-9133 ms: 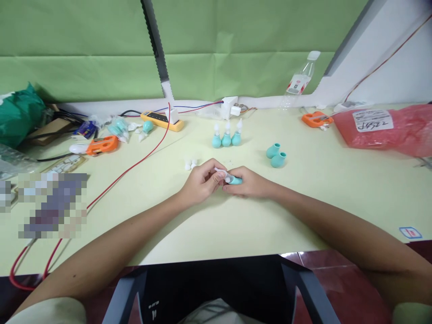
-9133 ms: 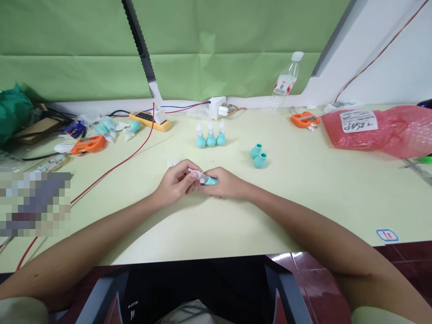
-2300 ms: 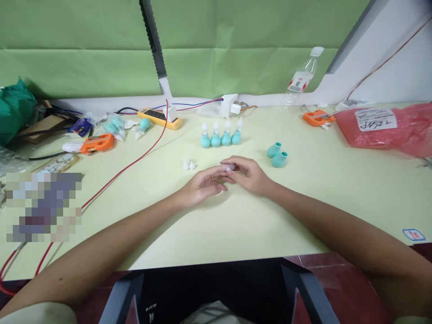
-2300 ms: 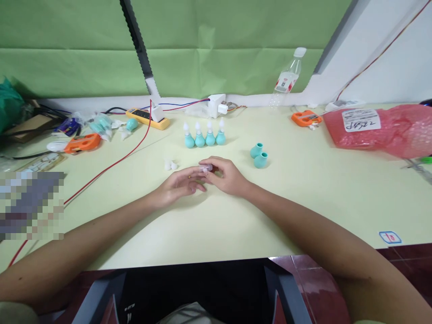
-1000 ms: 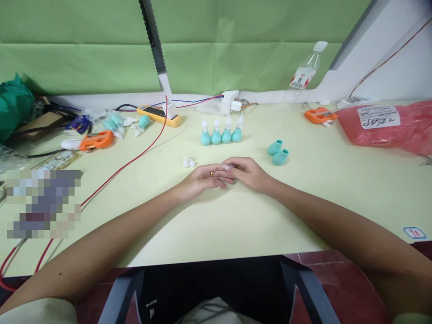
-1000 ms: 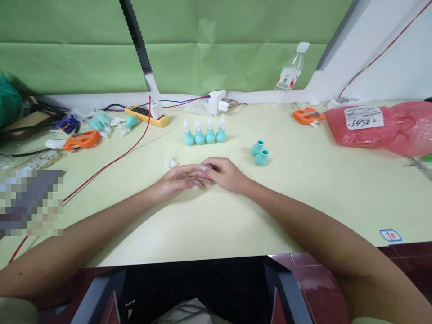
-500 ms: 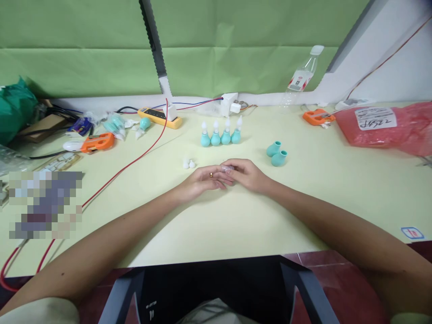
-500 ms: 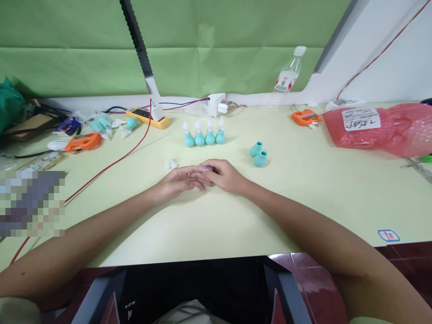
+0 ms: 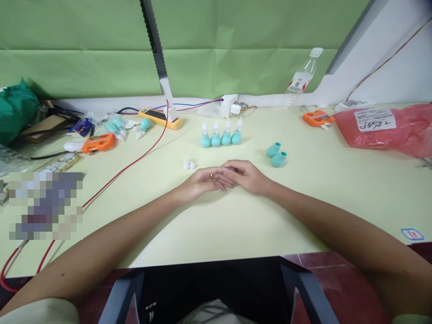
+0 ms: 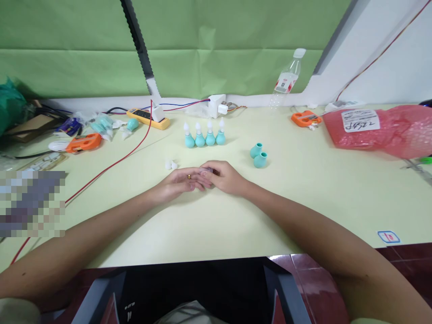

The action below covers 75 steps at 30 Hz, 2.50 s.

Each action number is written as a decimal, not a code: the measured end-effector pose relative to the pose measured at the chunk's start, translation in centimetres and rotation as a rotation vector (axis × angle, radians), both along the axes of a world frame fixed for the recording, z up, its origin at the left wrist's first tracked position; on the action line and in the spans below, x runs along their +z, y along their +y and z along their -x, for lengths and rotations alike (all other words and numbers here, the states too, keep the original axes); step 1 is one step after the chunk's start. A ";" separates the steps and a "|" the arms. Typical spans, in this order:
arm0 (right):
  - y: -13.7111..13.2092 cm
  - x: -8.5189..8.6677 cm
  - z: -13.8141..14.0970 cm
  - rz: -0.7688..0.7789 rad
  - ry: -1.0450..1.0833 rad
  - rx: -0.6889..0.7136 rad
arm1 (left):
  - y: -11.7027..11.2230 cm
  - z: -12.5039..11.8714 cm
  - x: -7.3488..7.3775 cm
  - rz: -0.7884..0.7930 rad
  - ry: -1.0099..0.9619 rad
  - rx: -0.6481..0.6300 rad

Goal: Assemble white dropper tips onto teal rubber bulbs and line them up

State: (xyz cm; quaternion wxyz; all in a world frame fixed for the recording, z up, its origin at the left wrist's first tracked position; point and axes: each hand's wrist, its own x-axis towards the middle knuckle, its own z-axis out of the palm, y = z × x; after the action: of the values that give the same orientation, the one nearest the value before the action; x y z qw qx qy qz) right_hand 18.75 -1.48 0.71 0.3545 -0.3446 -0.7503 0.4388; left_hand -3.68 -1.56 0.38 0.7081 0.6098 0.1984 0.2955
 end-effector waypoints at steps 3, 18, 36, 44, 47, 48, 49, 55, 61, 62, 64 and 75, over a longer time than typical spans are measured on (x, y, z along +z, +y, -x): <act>0.0 0.1 0.1 -0.033 -0.018 0.012 | 0.0 0.0 0.1 0.007 0.006 0.003; 1.6 0.0 -1.6 -0.080 0.144 -0.415 | -0.8 -0.3 0.2 -0.046 0.027 0.061; 2.3 -1.3 -1.6 -0.407 -0.307 -0.405 | 0.0 0.6 2.2 -1.516 0.941 0.643; 3.6 -2.1 -1.8 -0.370 -0.348 -0.420 | 2.3 4.1 3.9 -1.512 1.042 0.724; 4.0 -2.2 -1.9 -0.357 -0.378 -0.397 | 2.6 4.5 4.6 -1.495 1.041 0.678; 4.1 -2.2 -1.8 -0.363 -0.390 -0.382 | 2.7 4.6 4.8 -1.509 1.042 0.645; 4.2 -2.3 -1.8 -0.372 -0.403 -0.367 | 2.7 4.8 4.9 -1.529 1.045 0.604; 4.4 -2.2 -1.6 -0.367 -0.449 -0.354 | 2.7 5.7 5.1 -1.568 1.048 0.402; 4.0 -2.0 -1.5 -0.347 -0.534 -0.389 | 3.1 5.8 4.5 -1.600 1.121 0.364; 3.9 -2.0 -1.5 -0.365 -0.555 -0.394 | 3.2 5.8 4.4 -1.606 1.119 0.362; 3.8 -2.0 -1.6 -0.404 -0.606 -0.410 | 3.3 5.8 4.3 -1.604 1.096 0.362; 2.2 -1.3 -1.5 -0.416 -0.111 -0.390 | -0.4 0.2 2.0 -0.273 0.286 0.534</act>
State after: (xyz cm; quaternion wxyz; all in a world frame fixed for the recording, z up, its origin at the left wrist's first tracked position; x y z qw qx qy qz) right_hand 20.21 0.69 -0.55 0.4537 -0.4258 -0.7620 0.1796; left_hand -3.89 -1.96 2.36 0.4826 0.6607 0.4073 0.4058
